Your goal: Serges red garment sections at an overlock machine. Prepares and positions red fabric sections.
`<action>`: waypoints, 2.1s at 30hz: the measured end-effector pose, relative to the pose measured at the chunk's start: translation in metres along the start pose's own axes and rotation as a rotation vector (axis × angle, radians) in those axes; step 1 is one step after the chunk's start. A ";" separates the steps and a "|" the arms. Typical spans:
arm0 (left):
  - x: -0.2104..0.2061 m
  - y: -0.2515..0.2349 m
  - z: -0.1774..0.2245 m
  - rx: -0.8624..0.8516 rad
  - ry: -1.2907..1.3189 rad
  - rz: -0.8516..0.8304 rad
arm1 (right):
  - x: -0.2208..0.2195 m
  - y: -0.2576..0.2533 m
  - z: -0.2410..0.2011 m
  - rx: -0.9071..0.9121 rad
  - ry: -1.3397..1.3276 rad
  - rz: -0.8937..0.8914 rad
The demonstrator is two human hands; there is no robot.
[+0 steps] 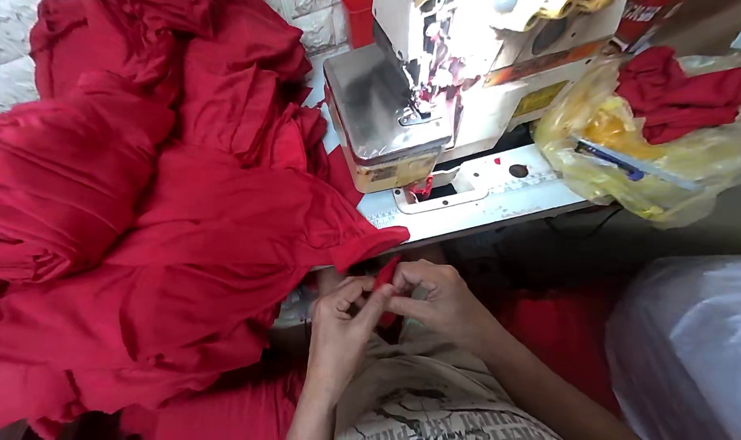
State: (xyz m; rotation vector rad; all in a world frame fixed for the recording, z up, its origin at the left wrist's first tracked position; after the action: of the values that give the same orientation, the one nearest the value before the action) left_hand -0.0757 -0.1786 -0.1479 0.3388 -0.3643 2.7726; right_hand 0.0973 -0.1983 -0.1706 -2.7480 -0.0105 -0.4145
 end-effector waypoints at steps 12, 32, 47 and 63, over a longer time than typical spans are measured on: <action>-0.008 -0.001 -0.013 -0.056 -0.315 0.175 | 0.009 0.000 -0.005 0.103 0.029 0.045; -0.001 -0.007 0.020 0.320 1.236 0.105 | -0.001 -0.006 0.001 -0.023 -0.758 -0.308; 0.007 -0.004 0.014 -0.237 0.319 0.023 | 0.002 -0.016 -0.026 0.010 -0.471 0.022; -0.022 -0.005 0.001 -0.290 0.033 0.153 | 0.009 0.013 -0.009 0.168 0.375 0.293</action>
State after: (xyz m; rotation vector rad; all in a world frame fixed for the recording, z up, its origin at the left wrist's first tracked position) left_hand -0.0533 -0.1802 -0.1523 0.2003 -0.8034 2.8124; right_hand 0.1037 -0.2135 -0.1648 -2.4167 0.4260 -0.7955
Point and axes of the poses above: each hand's wrist, its own y-axis away from the middle knuckle, its own x-axis out of the back of the hand, z = x × y, the point moved 2 cm from there along -y, towards the middle knuckle
